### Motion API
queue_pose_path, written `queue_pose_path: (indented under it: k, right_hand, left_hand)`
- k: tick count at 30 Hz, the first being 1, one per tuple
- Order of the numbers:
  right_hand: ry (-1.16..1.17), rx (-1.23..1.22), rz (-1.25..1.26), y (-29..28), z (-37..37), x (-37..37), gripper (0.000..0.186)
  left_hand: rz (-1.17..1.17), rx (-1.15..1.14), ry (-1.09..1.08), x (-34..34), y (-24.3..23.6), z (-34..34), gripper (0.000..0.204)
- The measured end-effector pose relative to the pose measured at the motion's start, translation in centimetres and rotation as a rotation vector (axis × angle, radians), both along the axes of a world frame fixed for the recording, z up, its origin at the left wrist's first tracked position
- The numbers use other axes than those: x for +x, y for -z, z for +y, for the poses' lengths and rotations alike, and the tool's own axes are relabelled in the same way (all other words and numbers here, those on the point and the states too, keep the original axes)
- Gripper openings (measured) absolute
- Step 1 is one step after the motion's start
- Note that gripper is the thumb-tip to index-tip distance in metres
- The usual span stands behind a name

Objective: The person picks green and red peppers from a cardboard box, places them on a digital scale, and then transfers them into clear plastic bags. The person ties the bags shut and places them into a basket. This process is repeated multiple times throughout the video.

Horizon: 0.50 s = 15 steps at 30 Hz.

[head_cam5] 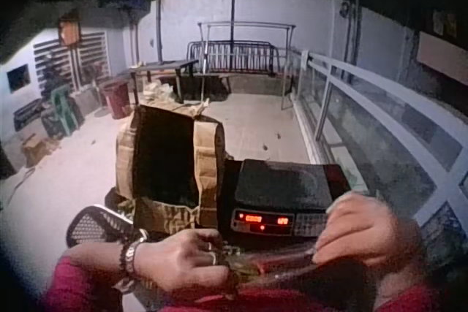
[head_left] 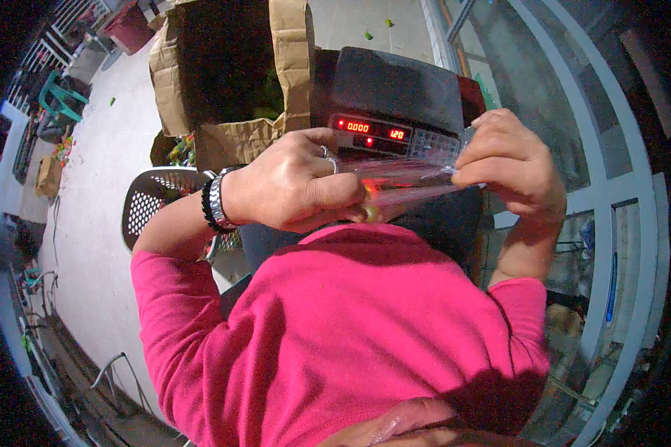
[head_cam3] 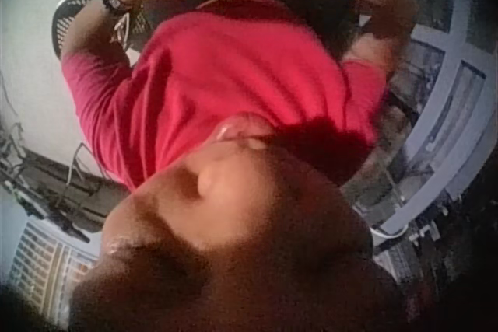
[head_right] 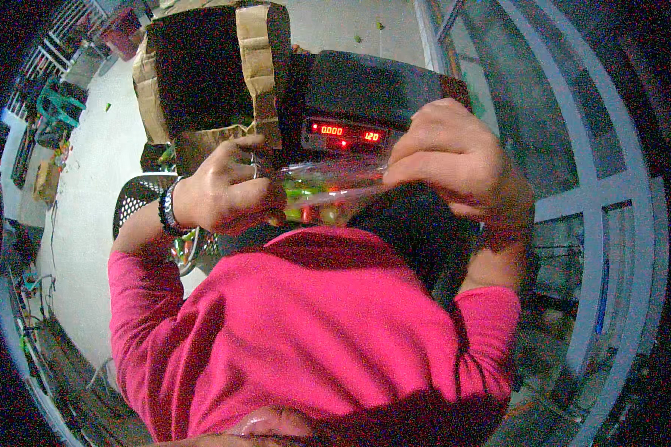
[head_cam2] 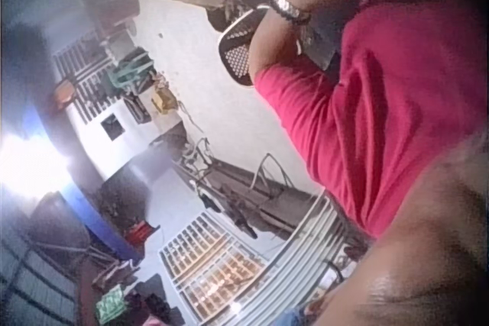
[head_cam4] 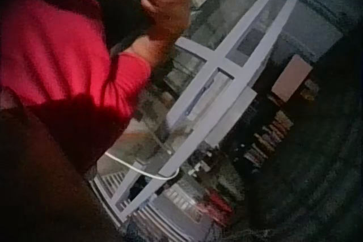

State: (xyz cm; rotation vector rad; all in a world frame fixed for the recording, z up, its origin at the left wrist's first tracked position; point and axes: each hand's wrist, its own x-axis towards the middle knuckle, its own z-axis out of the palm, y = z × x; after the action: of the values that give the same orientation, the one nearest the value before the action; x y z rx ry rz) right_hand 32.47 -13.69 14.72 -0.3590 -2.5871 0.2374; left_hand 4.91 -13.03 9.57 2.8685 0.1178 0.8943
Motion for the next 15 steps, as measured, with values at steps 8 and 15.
queue_pose_path:
  k: [8,15]
  right_hand:
    - [-0.163,-1.003,0.878,11.0,1.3,-3.6,0.064]
    - [0.081,-1.193,0.585,9.5,0.7,-5.5,0.012]
  left_hand:
    - [-0.146,0.199,0.012,1.6,-0.4,2.5,0.017]
    - [-0.02,0.335,-0.04,0.2,-1.0,2.8,0.018]
